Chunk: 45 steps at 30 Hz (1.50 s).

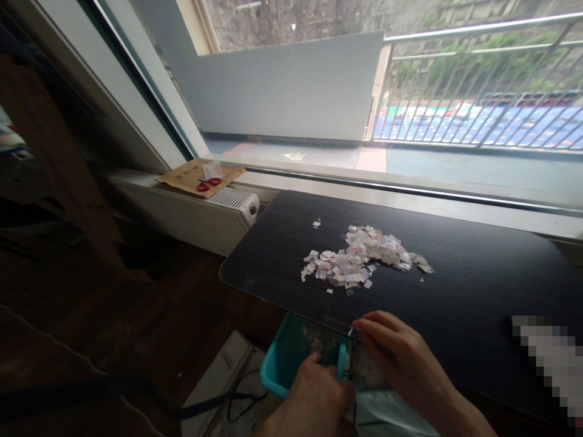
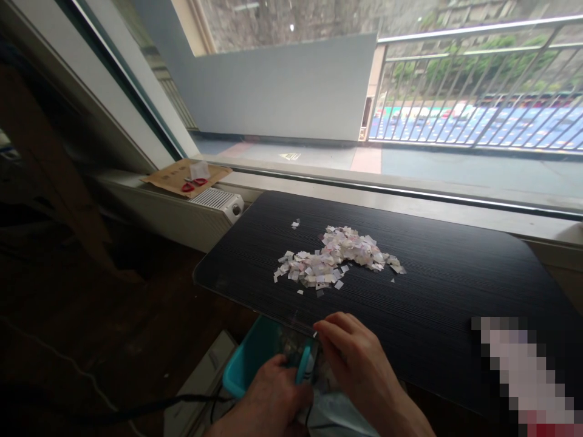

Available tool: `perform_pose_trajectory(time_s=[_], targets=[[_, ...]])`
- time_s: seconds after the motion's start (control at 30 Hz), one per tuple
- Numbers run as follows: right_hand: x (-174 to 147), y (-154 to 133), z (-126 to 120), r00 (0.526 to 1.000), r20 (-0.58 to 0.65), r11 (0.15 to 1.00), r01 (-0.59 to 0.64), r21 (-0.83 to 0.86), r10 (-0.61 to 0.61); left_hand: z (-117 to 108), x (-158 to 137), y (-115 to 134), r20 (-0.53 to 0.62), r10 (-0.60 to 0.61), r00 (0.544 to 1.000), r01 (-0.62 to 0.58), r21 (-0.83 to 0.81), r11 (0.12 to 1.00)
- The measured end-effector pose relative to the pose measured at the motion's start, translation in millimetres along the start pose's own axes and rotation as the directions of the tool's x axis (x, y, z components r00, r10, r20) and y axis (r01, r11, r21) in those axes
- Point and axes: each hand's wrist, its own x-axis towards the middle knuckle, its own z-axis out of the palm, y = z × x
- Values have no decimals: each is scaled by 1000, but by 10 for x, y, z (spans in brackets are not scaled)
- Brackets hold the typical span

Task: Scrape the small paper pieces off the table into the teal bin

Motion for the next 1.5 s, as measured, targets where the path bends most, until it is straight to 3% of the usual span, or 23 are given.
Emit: perform_pose_trajectory(time_s=[0.13, 0.33, 0.53, 0.7, 0.9, 1.07, 1.27, 1.5], targets=[[3, 219, -76, 976, -211, 988, -78, -132, 49, -8, 30, 29, 12, 11, 1000, -12, 24, 1000], [-91, 239, -99, 993, -114, 991, -48, -124, 34, -3, 28, 64, 29, -13, 999, 12, 38, 999], [-51, 444, -281, 935, -343, 953, -177, -248, 84, 17, 45, 57, 6, 14, 1000, -15, 41, 999], [-118, 413, -263, 964, -256, 964, -137, -226, 76, 40, 49, 37, 3, 23, 1000, -23, 39, 999], [-23, 297, -228, 954, -289, 960, -146, -238, 74, 17, 51, 66, 20, 9, 1000, -10, 49, 999], [25, 241, -208, 982, -183, 972, -91, -216, 52, 13, 50, 59, 10, 2, 1000, -2, 41, 999], [96, 298, -193, 963, -260, 957, -142, -252, 75, 42, 45, 52, -24, 13, 1000, -12, 34, 999], [110, 122, -111, 991, -113, 986, -91, -138, 76, -25, 67, 56, 14, 31, 999, -31, 25, 999]])
